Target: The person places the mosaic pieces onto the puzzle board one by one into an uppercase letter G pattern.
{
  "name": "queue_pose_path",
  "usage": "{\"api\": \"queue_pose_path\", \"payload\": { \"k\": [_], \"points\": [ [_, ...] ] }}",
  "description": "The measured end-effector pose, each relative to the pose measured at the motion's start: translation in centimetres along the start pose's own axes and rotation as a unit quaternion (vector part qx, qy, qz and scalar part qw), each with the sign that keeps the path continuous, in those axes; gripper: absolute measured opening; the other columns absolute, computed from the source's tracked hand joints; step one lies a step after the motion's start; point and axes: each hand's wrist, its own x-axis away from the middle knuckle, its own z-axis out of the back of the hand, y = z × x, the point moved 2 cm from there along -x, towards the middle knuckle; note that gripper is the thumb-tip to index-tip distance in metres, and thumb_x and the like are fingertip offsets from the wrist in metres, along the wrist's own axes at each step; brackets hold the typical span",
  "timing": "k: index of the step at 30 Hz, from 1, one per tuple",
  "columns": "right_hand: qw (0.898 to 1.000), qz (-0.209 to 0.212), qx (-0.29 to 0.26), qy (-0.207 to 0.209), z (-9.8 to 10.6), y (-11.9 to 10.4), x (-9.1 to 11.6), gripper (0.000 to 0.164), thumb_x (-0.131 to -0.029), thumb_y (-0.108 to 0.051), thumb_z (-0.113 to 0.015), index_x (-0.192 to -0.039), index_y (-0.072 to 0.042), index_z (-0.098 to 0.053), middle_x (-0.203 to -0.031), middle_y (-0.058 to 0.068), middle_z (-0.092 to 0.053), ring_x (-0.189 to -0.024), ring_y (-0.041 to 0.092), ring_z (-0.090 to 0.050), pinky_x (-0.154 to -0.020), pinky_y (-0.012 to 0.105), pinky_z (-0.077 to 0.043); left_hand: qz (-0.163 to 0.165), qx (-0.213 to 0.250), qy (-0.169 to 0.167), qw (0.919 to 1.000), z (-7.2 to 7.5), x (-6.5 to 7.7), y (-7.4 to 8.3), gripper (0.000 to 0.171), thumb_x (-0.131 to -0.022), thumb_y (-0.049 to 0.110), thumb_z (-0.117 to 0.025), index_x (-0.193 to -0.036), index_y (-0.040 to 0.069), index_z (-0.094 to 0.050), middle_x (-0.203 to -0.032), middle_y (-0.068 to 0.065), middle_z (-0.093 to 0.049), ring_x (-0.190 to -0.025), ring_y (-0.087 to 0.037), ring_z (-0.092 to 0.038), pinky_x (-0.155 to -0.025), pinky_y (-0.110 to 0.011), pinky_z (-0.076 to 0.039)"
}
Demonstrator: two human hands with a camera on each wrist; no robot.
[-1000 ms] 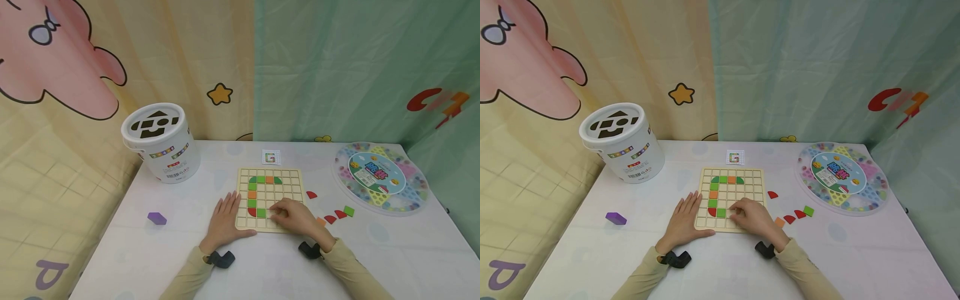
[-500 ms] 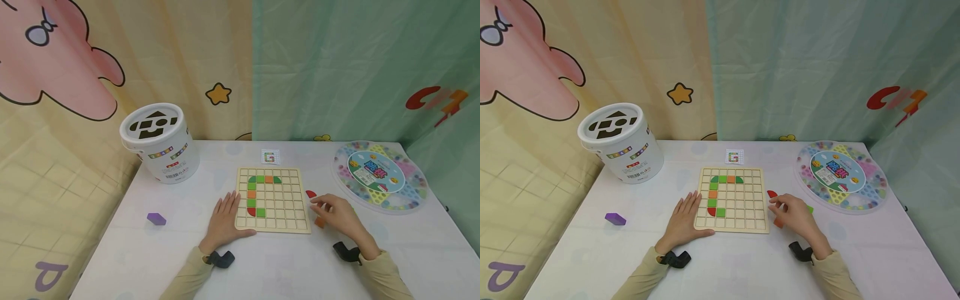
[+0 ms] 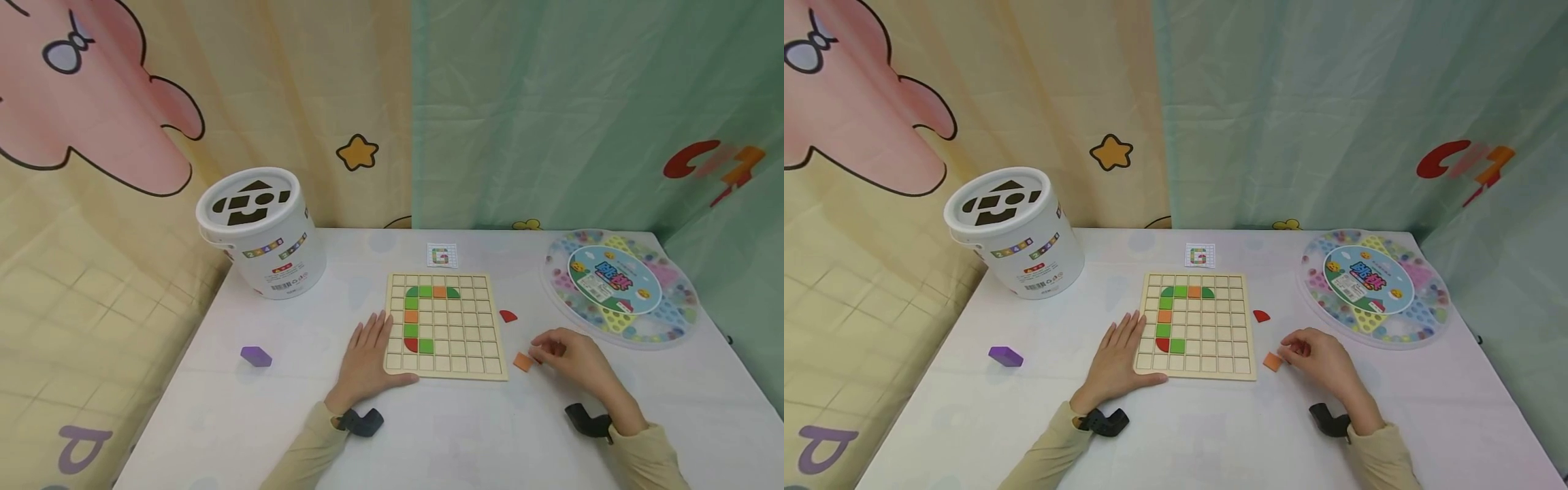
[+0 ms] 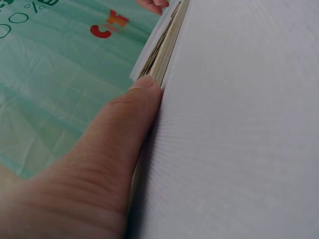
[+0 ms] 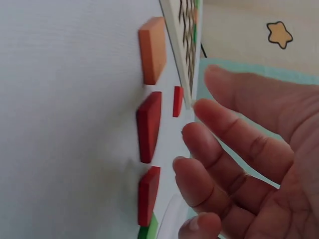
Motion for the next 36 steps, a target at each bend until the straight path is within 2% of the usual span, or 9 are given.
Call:
{"api": "queue_pose_path", "payload": {
  "k": [7,14,22,26,30,36],
  "points": [
    [0.999,0.011,0.02,-0.026,-1.2,-0.3,0.0,0.026,-0.074,-0.036,-0.081,-0.085,-0.015,-0.072,-0.073,-0.007,-0.052,-0.068,0.011,-0.046,-0.057,0.027,-0.04,-0.005,0.001,0.007,1.0,-0.1,-0.1,0.0,0.114,-0.071,0.077,-0.057,-0.151,0.005,-0.018,-0.157,-0.01,-0.015,-0.143,-0.024,-0.007,-0.114,-0.042,-0.004],
    [0.998,0.005,0.051,-0.028,-1.7,-0.8,-0.2,0.022,-0.074,-0.031,-0.082,-0.083,-0.015,-0.07,-0.071,-0.004,-0.047,-0.066,0.013,-0.043,-0.055,0.029,-0.035,-0.005,0.001,0.007,1.0,-0.2,0.0,-0.1,0.114,-0.071,0.077,-0.056,-0.152,0.006,-0.018,-0.157,-0.01,-0.014,-0.143,-0.023,-0.006,-0.114,-0.042,-0.003],
    [0.998,0.005,0.047,-0.03,-1.9,-1.1,-0.8,0.023,-0.075,-0.021,-0.081,-0.086,-0.012,-0.063,-0.08,-0.002,-0.054,-0.07,0.015,-0.051,-0.058,0.031,-0.043,-0.008,0.005,0.014,0.9999,-0.2,0.0,-0.1,0.115,-0.071,0.078,-0.056,-0.151,0.005,-0.019,-0.157,-0.011,-0.016,-0.143,-0.025,-0.007,-0.114,-0.043,-0.005],
    [0.999,0.005,0.039,-0.024,-2.1,-1.3,-1.0,0.021,-0.076,-0.014,-0.079,-0.086,-0.011,-0.062,-0.083,-0.001,-0.06,-0.069,0.015,-0.053,-0.059,0.032,-0.045,-0.005,0.009,0.008,0.9999,-0.1,-0.1,-0.1,0.115,-0.071,0.078,-0.056,-0.151,0.005,-0.018,-0.157,-0.01,-0.015,-0.143,-0.024,-0.006,-0.114,-0.042,-0.004],
    [0.999,0.013,0.034,-0.011,-2.2,-1.5,-1.0,0.019,-0.078,-0.014,-0.078,-0.084,-0.014,-0.06,-0.079,-0.003,-0.062,-0.063,0.012,-0.051,-0.055,0.029,-0.043,-0.003,0.011,0.003,0.9999,-0.1,-0.1,0.0,0.115,-0.071,0.077,-0.057,-0.152,0.005,-0.017,-0.157,-0.01,-0.014,-0.143,-0.024,-0.006,-0.114,-0.041,-0.003],
    [0.998,0.042,0.029,0.039,-2.4,-2.1,-1.3,0.016,-0.081,-0.014,-0.076,-0.085,-0.014,-0.061,-0.075,-0.006,-0.058,-0.053,0.008,-0.043,-0.046,0.024,-0.036,-0.003,0.005,0.006,1.0,-0.1,-0.1,-0.1,0.115,-0.071,0.077,-0.056,-0.151,0.005,-0.018,-0.157,-0.01,-0.015,-0.143,-0.024,-0.006,-0.114,-0.041,-0.004]
  ]
}}
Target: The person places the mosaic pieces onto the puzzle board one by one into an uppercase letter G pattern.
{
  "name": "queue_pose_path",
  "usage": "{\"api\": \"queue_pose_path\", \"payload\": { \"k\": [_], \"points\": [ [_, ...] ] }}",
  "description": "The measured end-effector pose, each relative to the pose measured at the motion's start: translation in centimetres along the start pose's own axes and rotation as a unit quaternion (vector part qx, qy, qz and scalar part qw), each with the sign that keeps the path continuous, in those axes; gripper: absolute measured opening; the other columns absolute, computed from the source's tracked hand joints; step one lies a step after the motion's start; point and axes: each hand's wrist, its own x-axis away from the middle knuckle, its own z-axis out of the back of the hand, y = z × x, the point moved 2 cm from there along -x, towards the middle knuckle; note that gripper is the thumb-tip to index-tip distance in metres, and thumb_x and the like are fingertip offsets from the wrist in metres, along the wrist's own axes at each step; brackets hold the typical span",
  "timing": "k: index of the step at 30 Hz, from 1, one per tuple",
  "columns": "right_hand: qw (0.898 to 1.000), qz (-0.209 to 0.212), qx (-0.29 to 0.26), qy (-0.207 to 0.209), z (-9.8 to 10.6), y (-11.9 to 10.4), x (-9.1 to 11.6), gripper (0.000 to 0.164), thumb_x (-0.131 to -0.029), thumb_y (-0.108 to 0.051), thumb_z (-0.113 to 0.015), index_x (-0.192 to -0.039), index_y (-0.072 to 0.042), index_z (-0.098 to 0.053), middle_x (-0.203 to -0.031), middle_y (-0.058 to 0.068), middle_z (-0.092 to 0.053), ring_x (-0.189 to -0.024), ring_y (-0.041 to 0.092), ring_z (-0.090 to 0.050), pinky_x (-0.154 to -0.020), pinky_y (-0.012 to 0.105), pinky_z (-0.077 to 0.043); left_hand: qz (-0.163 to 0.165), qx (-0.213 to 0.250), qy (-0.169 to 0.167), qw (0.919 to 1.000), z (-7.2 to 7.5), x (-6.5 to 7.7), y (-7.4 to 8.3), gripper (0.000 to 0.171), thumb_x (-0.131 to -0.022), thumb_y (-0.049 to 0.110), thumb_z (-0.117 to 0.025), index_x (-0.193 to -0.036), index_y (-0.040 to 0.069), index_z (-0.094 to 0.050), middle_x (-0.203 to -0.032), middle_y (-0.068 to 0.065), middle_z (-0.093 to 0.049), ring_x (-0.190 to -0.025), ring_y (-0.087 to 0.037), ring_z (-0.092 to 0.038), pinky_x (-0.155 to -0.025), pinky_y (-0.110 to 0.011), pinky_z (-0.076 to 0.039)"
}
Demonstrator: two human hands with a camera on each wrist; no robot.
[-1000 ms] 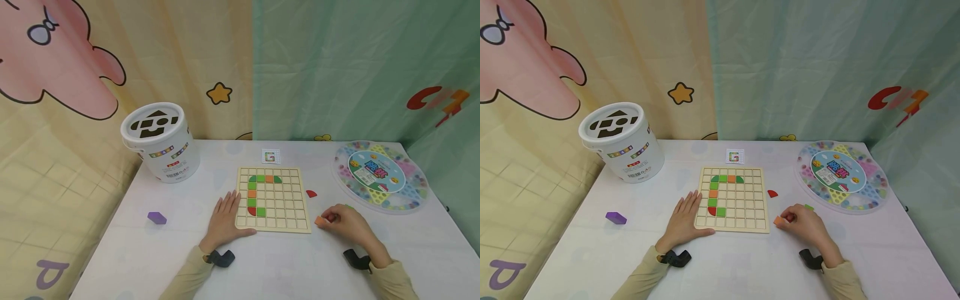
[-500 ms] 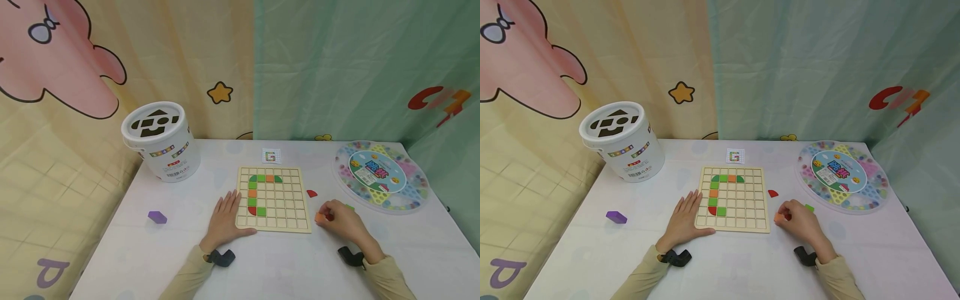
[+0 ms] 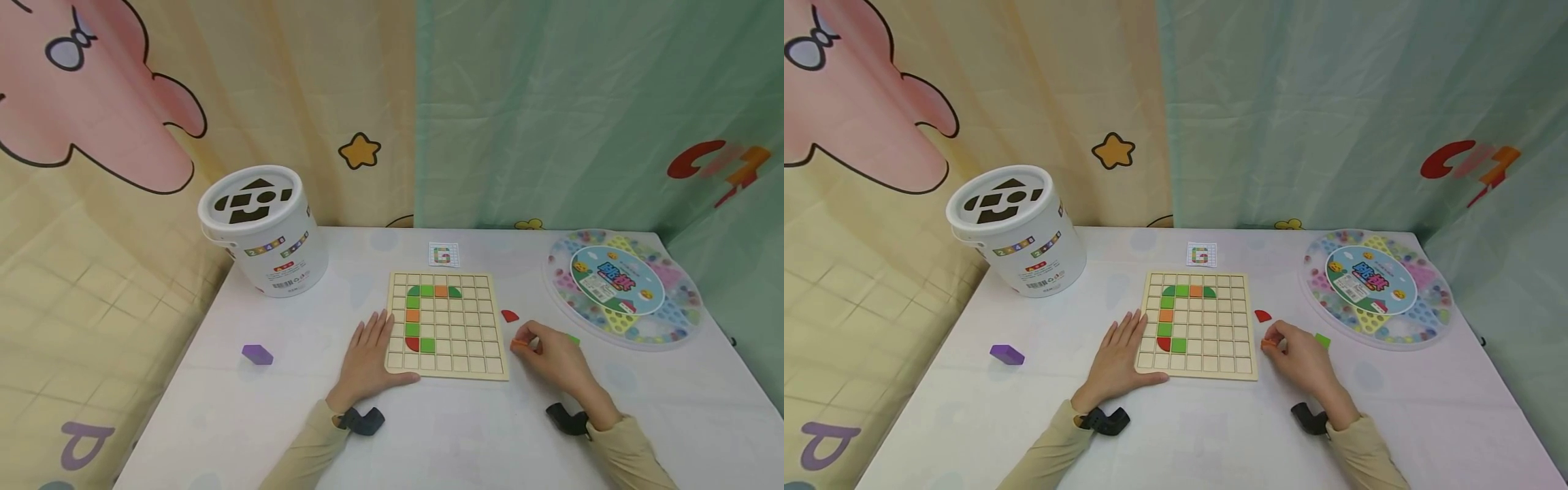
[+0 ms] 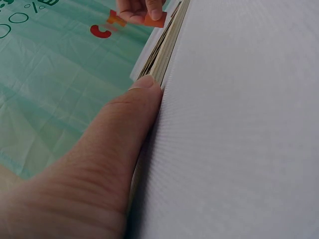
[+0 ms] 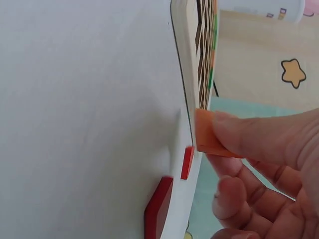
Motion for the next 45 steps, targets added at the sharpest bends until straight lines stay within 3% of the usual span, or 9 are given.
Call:
{"api": "queue_pose_path", "payload": {
  "k": [8,23,32,45],
  "points": [
    [0.998,0.044,-0.034,0.031,-1.3,-2.2,-1.4,0.018,-0.077,-0.012,-0.08,-0.085,-0.012,-0.064,-0.075,-0.008,-0.055,-0.052,0.006,-0.039,-0.044,0.024,-0.033,-0.001,-0.001,0.001,1.0,0.0,0.0,0.0,0.115,-0.071,0.077,-0.057,-0.151,0.005,-0.018,-0.157,-0.01,-0.015,-0.143,-0.024,-0.007,-0.114,-0.041,-0.003],
    [0.995,0.038,-0.076,-0.047,-4.7,-6.9,-3.6,0.011,-0.076,-0.024,-0.081,-0.081,-0.019,-0.072,-0.073,-0.014,-0.059,-0.054,0.008,-0.044,-0.047,0.024,-0.037,0.0,-0.002,0.002,1.0,0.0,0.0,-0.1,0.115,-0.071,0.08,-0.054,-0.152,0.006,-0.018,-0.157,-0.01,-0.014,-0.143,-0.024,-0.006,-0.114,-0.042,-0.004],
    [0.993,0.072,-0.076,-0.062,-5.8,-7.7,-4.0,0.01,-0.079,-0.024,-0.079,-0.079,-0.023,-0.069,-0.071,-0.016,-0.06,-0.051,0.004,-0.044,-0.047,0.023,-0.038,0.0,0.008,0.005,1.0,0.1,0.0,0.0,0.116,-0.07,0.079,-0.055,-0.151,0.005,-0.019,-0.157,-0.011,-0.015,-0.143,-0.024,-0.007,-0.114,-0.042,-0.005],
    [0.994,0.055,-0.056,-0.08,-6.1,-7.8,-4.3,0.008,-0.08,-0.018,-0.077,-0.078,-0.02,-0.069,-0.071,-0.015,-0.058,-0.056,0.005,-0.047,-0.051,0.025,-0.041,0.0,-0.001,0.003,1.0,0.0,0.0,0.0,0.116,-0.07,0.081,-0.053,-0.152,0.006,-0.017,-0.157,-0.009,-0.014,-0.143,-0.023,-0.005,-0.114,-0.041,-0.004]
  ]
}}
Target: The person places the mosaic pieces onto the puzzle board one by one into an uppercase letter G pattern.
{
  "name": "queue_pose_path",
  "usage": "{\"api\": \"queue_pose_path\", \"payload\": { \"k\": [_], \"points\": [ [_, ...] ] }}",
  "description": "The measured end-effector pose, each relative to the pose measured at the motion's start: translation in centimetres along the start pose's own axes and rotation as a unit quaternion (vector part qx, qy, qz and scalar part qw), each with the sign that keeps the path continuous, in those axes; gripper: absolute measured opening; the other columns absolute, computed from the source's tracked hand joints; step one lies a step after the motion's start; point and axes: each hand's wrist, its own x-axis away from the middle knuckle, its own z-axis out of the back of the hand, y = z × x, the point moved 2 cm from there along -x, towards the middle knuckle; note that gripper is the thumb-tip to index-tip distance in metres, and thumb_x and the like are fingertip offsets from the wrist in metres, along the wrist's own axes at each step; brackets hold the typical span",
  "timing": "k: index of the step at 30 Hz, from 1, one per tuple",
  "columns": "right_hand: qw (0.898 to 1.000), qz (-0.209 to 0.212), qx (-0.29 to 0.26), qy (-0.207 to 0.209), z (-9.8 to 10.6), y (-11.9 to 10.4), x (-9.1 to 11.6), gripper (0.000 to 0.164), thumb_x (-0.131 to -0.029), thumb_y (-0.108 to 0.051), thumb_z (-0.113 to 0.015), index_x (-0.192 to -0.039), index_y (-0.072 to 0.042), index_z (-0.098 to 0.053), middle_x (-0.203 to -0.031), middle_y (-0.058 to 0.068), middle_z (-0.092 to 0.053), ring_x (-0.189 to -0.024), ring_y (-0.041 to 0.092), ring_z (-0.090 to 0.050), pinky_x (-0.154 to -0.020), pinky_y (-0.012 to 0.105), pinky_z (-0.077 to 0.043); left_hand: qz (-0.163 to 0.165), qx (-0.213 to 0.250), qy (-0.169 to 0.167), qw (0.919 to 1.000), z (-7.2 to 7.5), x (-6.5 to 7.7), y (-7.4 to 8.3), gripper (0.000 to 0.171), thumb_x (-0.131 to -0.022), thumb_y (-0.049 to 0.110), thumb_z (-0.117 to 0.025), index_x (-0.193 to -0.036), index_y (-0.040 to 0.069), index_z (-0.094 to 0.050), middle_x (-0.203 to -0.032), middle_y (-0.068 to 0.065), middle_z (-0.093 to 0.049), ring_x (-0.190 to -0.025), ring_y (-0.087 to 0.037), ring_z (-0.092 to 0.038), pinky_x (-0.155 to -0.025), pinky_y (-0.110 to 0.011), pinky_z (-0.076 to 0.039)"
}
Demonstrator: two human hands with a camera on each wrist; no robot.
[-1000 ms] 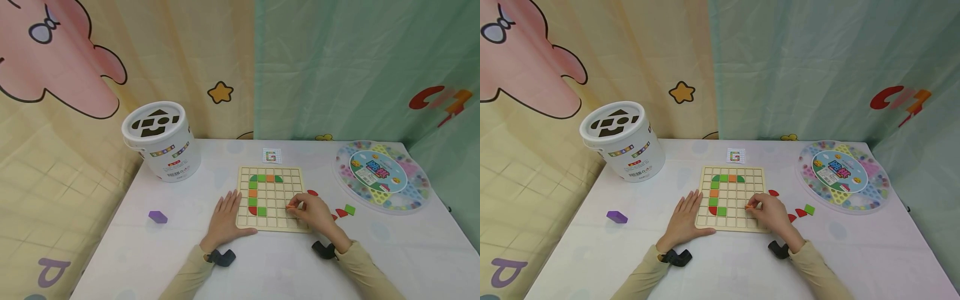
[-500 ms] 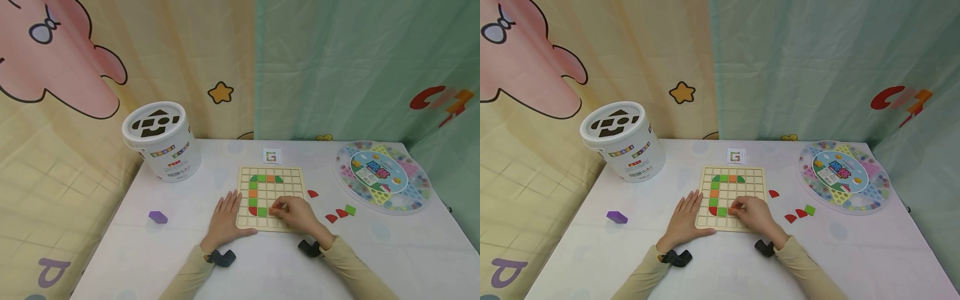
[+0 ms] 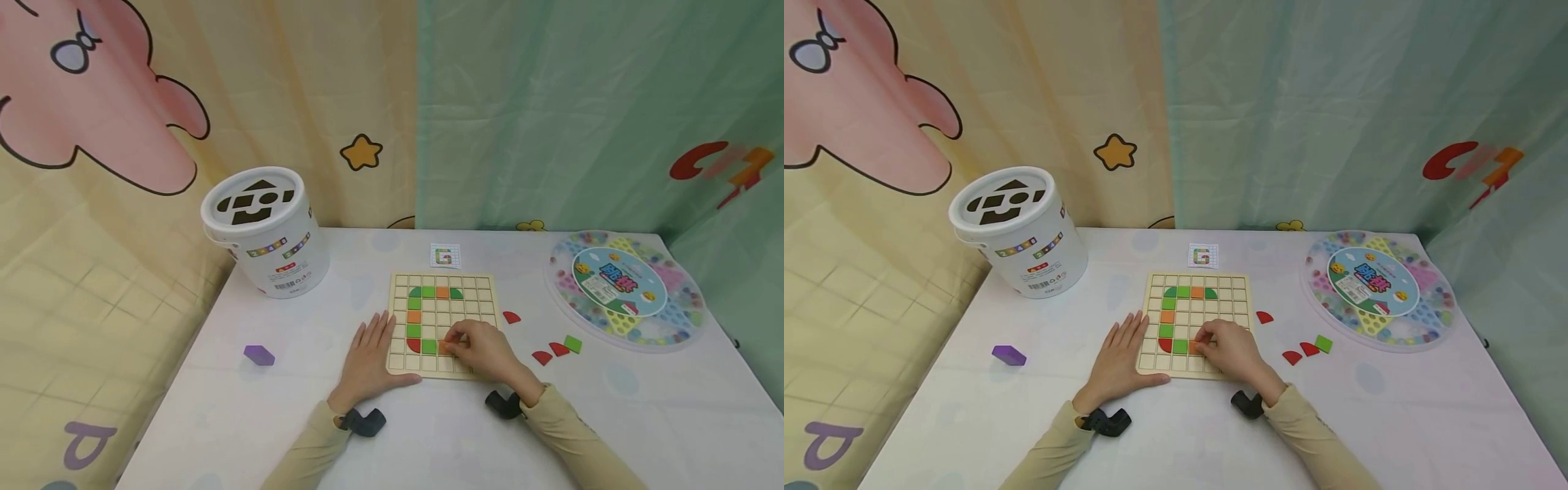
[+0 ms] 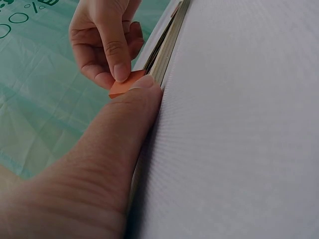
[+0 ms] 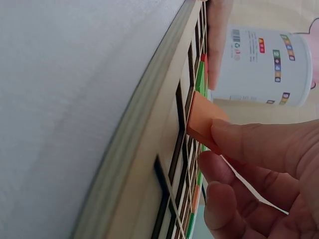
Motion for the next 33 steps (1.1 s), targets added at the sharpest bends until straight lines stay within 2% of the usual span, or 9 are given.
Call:
{"api": "queue_pose_path", "payload": {
  "k": [7,13,21,33],
  "points": [
    [0.999,-0.025,0.028,-0.002,0.2,-0.27,-0.3,0.009,-0.079,-0.021,-0.078,-0.073,-0.019,-0.072,-0.072,-0.012,-0.057,-0.058,0.008,-0.045,-0.051,0.026,-0.039,0.0,0.001,-0.002,1.0,0.06,0.03,0.03,0.116,-0.071,0.079,-0.055,-0.152,0.006,-0.017,-0.157,-0.009,-0.014,-0.143,-0.023,-0.006,-0.114,-0.041,-0.003],
    [0.999,-0.034,0.041,-0.001,-0.05,-0.36,-0.45,0.014,-0.079,-0.02,-0.079,-0.069,-0.019,-0.068,-0.069,-0.011,-0.056,-0.059,0.009,-0.047,-0.053,0.027,-0.041,0.0,-0.001,-0.001,1.0,0.04,0.03,0.04,0.115,-0.071,0.08,-0.054,-0.152,0.006,-0.017,-0.157,-0.009,-0.014,-0.143,-0.022,-0.006,-0.114,-0.04,-0.004],
    [0.998,-0.027,0.059,0.007,-0.05,-0.54,-0.57,0.02,-0.078,-0.019,-0.079,-0.065,-0.019,-0.064,-0.066,-0.01,-0.052,-0.057,0.008,-0.046,-0.05,0.026,-0.039,0.0,-0.002,-0.003,1.0,0.16,0.02,0.06,0.115,-0.071,0.079,-0.055,-0.152,0.006,-0.018,-0.157,-0.01,-0.015,-0.143,-0.023,-0.007,-0.114,-0.041,-0.004],
    [0.997,-0.013,0.075,0.015,-0.04,-0.67,-0.47,0.02,-0.077,-0.018,-0.079,-0.063,-0.019,-0.065,-0.064,-0.011,-0.049,-0.057,0.008,-0.045,-0.05,0.026,-0.038,-0.002,-0.002,0.0,1.0,0.03,-0.01,-0.02,0.115,-0.071,0.079,-0.055,-0.152,0.006,-0.017,-0.157,-0.009,-0.014,-0.143,-0.023,-0.006,-0.114,-0.041,-0.003]
  ]
}}
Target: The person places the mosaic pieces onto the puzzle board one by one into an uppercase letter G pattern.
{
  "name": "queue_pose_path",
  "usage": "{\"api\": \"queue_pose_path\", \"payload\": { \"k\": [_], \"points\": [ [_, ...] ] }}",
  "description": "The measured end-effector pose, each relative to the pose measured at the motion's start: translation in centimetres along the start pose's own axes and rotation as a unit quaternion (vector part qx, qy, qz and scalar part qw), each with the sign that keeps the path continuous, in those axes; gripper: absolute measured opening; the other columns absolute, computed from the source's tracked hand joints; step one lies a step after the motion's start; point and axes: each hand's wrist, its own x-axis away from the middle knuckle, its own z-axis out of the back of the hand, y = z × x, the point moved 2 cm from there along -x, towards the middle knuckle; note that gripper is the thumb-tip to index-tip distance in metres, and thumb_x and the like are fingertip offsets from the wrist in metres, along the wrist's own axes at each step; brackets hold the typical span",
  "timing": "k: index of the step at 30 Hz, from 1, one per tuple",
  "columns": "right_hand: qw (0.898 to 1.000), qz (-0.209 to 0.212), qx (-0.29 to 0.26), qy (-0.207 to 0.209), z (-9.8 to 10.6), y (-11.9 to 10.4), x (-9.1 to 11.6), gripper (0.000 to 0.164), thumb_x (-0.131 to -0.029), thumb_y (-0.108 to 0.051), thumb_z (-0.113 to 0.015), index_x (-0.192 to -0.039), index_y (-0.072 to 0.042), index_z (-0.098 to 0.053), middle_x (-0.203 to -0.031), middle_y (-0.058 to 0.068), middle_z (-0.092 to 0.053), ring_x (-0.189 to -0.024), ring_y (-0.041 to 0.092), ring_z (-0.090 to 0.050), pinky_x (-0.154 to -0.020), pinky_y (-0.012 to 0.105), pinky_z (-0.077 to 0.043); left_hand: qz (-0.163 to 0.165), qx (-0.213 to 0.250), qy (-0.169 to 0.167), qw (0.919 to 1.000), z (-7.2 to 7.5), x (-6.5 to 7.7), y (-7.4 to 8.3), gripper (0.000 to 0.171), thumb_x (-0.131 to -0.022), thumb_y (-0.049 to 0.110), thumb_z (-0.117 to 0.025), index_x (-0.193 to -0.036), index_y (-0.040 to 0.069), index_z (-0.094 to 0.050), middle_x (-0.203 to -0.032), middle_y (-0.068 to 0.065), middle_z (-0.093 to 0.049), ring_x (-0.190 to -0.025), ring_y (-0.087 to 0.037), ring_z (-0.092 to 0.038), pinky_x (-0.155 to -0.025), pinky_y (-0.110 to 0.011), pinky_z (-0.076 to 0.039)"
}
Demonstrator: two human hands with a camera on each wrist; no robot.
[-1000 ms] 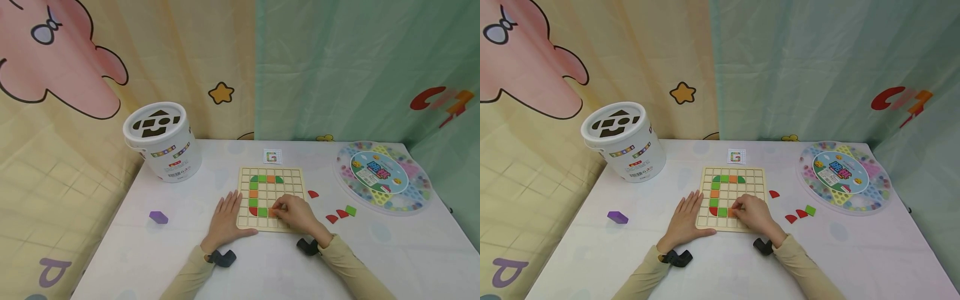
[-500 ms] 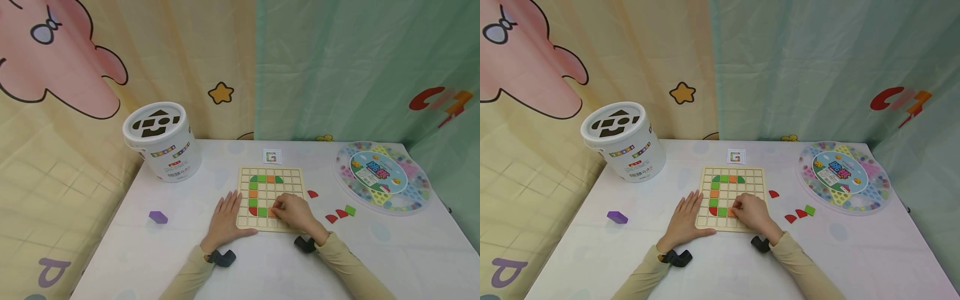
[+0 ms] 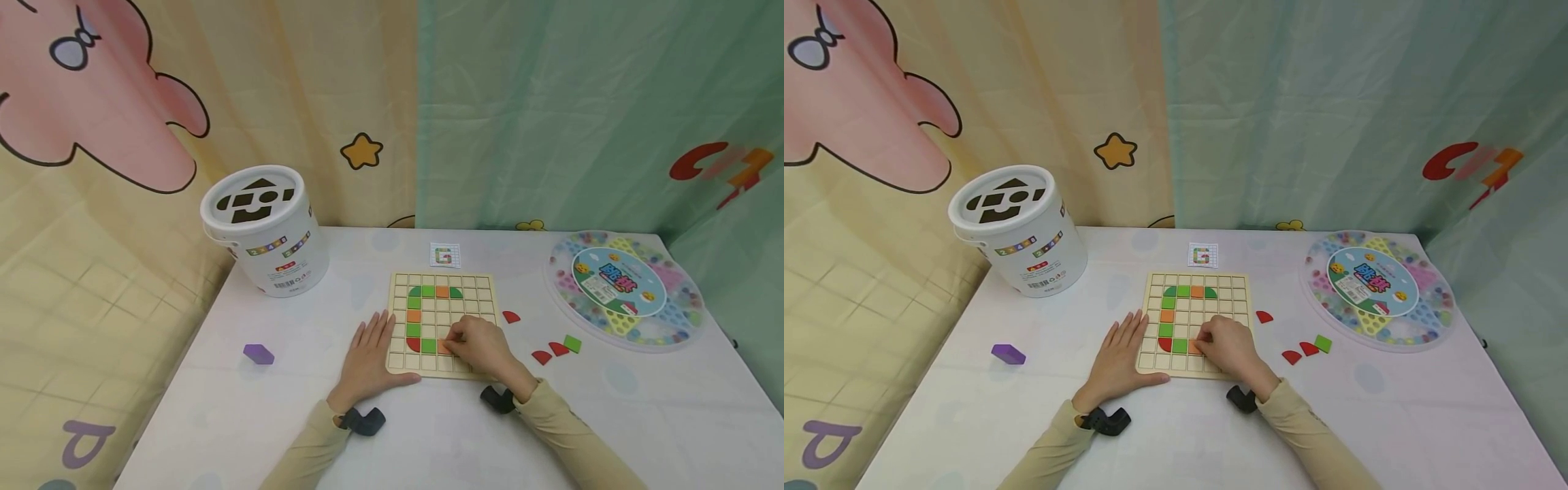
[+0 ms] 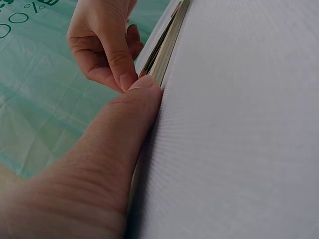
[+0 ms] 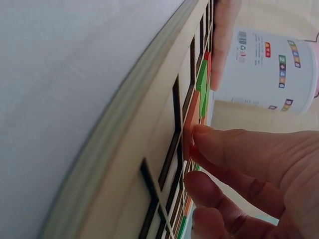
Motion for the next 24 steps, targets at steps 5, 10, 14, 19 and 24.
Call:
{"api": "queue_pose_path", "payload": {
  "k": [5,10,14,19,24],
  "points": [
    [1.0,-0.007,-0.008,-0.011,0.0,0.3,0.2,0.013,-0.078,-0.019,-0.079,-0.069,-0.019,-0.07,-0.067,-0.012,-0.053,-0.059,0.007,-0.047,-0.053,0.026,-0.041,-0.005,0.0,0.008,1.0,-0.1,0.0,0.0,0.116,-0.071,0.08,-0.054,-0.151,0.005,-0.018,-0.157,-0.01,-0.015,-0.143,-0.024,-0.007,-0.114,-0.042,-0.005],
    [1.0,-0.001,-0.01,-0.022,0.0,0.6,0.6,0.005,-0.079,-0.02,-0.078,-0.081,-0.016,-0.075,-0.07,-0.012,-0.056,-0.061,0.006,-0.048,-0.055,0.025,-0.042,-0.011,-0.002,0.016,0.9998,-0.2,0.0,-0.1,0.116,-0.071,0.082,-0.051,-0.151,0.004,-0.02,-0.156,-0.011,-0.017,-0.143,-0.025,-0.009,-0.114,-0.043,-0.006],
    [1.0,0.003,-0.015,-0.024,0.0,0.9,1.0,0.007,-0.08,-0.019,-0.076,-0.086,-0.015,-0.075,-0.069,-0.013,-0.055,-0.062,0.006,-0.047,-0.055,0.025,-0.042,-0.008,-0.002,0.012,0.9999,-0.2,0.0,-0.1,0.115,-0.071,0.081,-0.052,-0.151,0.005,-0.019,-0.156,-0.011,-0.016,-0.143,-0.025,-0.008,-0.114,-0.042,-0.005],
    [1.0,-0.004,-0.02,-0.01,0.9,1.7,1.7,0.007,-0.082,-0.022,-0.075,-0.085,-0.015,-0.074,-0.071,-0.013,-0.053,-0.06,0.006,-0.046,-0.053,0.026,-0.041,-0.001,-0.005,-0.001,1.0,-0.1,0.0,0.0,0.116,-0.071,0.08,-0.054,-0.152,0.006,-0.017,-0.157,-0.01,-0.014,-0.143,-0.023,-0.006,-0.114,-0.041,-0.003],
    [0.999,-0.023,-0.031,0.005,2.4,2.9,2.5,0.006,-0.084,-0.02,-0.073,-0.087,-0.015,-0.073,-0.072,-0.01,-0.055,-0.056,0.008,-0.044,-0.047,0.026,-0.038,0.002,-0.005,-0.006,1.0,-0.2,-0.1,0.0,0.115,-0.071,0.079,-0.055,-0.152,0.006,-0.016,-0.157,-0.009,-0.013,-0.144,-0.023,-0.005,-0.114,-0.041,-0.003]
  ]
}}
